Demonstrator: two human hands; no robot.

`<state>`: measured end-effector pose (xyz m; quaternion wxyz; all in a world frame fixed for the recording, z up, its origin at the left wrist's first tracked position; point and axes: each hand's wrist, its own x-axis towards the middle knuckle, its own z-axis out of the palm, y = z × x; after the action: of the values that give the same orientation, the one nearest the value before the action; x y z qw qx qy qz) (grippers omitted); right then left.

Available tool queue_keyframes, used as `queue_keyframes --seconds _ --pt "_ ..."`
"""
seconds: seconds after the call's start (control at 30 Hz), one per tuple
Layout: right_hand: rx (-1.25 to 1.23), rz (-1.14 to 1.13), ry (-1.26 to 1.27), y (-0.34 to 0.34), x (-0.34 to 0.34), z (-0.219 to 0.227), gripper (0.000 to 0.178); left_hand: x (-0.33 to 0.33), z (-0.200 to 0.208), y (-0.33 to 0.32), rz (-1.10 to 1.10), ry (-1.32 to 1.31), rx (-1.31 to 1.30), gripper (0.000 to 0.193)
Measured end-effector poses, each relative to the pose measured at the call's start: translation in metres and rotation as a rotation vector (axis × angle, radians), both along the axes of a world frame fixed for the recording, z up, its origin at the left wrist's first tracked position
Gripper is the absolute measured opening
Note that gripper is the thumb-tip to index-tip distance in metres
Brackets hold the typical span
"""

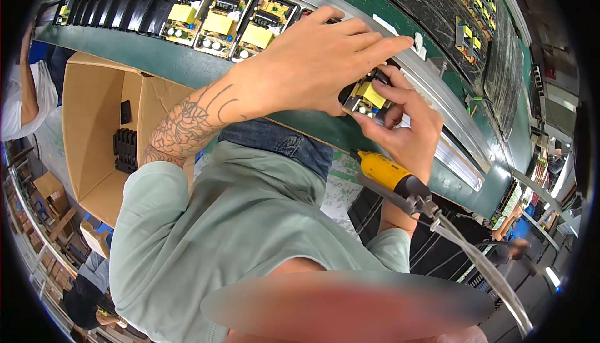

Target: Assembling circuit boards and electronic components on an industrial production line and placing them into boxes.

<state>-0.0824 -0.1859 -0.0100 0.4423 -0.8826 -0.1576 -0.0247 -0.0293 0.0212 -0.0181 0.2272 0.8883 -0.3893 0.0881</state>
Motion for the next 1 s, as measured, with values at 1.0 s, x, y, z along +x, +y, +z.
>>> queue_keyframes --seconds 1.0 --pt "0.595 0.043 0.013 -0.034 -0.004 -0.022 0.032 -0.012 -0.002 0.015 -0.03 -0.166 0.198 0.092"
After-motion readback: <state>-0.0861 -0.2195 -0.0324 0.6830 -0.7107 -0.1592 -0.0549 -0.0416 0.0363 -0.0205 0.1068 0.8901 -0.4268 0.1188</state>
